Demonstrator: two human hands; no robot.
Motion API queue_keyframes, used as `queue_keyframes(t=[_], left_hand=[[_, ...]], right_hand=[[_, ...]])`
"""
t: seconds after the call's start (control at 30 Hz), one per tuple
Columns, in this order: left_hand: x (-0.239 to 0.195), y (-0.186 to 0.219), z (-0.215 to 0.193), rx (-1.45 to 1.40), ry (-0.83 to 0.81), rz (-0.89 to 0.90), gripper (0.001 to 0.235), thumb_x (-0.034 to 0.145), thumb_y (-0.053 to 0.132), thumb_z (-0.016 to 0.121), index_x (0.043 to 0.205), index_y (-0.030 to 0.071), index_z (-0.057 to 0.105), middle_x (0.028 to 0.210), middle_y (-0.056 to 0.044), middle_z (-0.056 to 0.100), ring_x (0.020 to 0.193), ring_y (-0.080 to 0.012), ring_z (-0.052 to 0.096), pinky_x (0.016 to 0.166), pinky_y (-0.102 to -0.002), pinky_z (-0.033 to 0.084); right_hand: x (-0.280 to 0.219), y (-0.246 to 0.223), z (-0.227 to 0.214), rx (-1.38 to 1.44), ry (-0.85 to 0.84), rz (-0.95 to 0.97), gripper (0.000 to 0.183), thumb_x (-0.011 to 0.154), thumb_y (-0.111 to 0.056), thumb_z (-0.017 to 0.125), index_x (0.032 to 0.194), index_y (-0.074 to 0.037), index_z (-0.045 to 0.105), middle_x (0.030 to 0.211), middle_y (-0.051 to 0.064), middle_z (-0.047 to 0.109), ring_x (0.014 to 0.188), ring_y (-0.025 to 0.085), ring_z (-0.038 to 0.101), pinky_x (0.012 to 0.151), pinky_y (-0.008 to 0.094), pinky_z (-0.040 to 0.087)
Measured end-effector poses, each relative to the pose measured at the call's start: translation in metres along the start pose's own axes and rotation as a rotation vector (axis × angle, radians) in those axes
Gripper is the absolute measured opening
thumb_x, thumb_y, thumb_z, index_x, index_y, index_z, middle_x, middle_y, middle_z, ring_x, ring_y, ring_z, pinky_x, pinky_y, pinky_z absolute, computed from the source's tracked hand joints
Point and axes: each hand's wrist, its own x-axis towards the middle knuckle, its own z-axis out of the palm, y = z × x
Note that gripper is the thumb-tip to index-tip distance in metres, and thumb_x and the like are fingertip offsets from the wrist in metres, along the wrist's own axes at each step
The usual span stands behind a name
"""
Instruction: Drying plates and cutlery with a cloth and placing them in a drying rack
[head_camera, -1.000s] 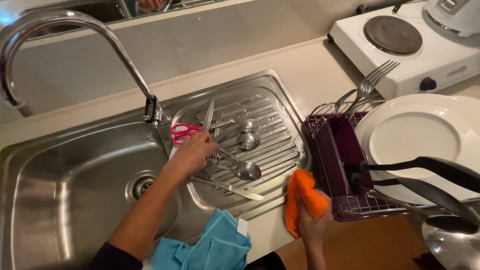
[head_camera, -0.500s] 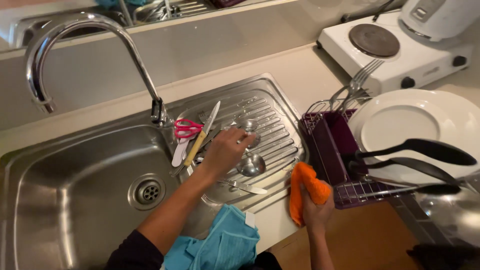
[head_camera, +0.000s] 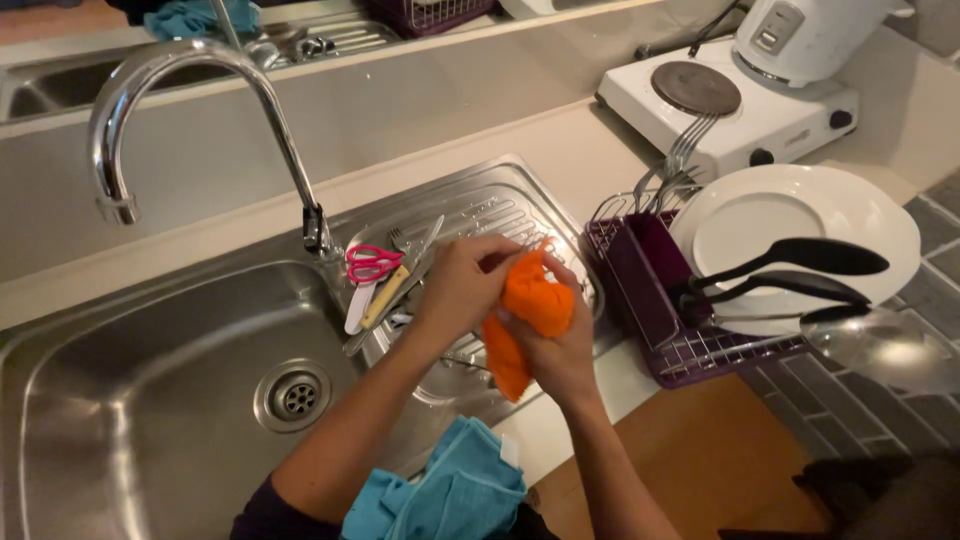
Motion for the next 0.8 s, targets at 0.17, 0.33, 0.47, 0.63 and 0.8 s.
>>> queue_keyframes(t=[0.17,0.33,0.47,0.63,0.8], left_hand=[[-0.042,0.011,-0.053,0.159,0.129,0.072,0.030,0.102,0.031,0.059,0.108,0.007,0.077,0.095,-0.020,0.074,0.098,-0.0417,0.071,0.085,-0.049,0.055],[-0.122,-0.049,-0.015,-0.021,-0.055,-0.282,0.027,0.100,0.020,0.049,0.098,0.007,0.073,0.085,-0.013,0.074,0.082,-0.0282,0.066,0.072,-0.043,0.049],[-0.144,-0.046,-0.011,0.019,-0.074,-0.220,0.050,0.105,0.045,0.035,0.089,0.012,0.069,0.077,-0.003,0.069,0.073,-0.0158,0.063,0.066,-0.036,0.045],[-0.160,-0.034,-0.017,0.126,-0.159,-0.277,0.043,0.108,0.036,0.042,0.078,0.009,0.057,0.055,-0.005,0.050,0.051,-0.0212,0.046,0.055,-0.045,0.034],[-0.175,-0.037,-0.027,0.087,-0.226,-0.325,0.050,0.110,0.040,0.043,0.069,0.011,0.048,0.055,0.001,0.042,0.051,-0.0130,0.039,0.052,-0.038,0.032]], right_hand=[[-0.009,0.009,0.023,0.413,0.156,0.221,0.043,0.072,-0.003,0.087,0.109,-0.003,0.066,0.097,0.010,0.067,0.086,0.022,0.063,0.081,0.043,0.055],[-0.020,-0.010,0.047,0.639,0.210,0.398,0.037,0.080,-0.007,0.080,0.112,-0.003,0.063,0.095,0.012,0.066,0.082,0.026,0.066,0.070,0.039,0.057],[-0.019,-0.021,0.054,0.735,0.128,0.486,0.046,0.078,-0.010,0.077,0.119,0.001,0.059,0.095,0.017,0.065,0.080,0.031,0.067,0.067,0.041,0.060],[0.003,-0.012,0.042,0.652,0.064,0.425,0.042,0.079,-0.015,0.079,0.114,0.000,0.062,0.090,0.014,0.066,0.074,0.028,0.066,0.059,0.038,0.057],[0.048,-0.005,0.015,0.680,0.255,0.416,0.048,0.078,-0.010,0.075,0.123,-0.005,0.059,0.104,0.010,0.062,0.085,0.025,0.063,0.071,0.034,0.056]])
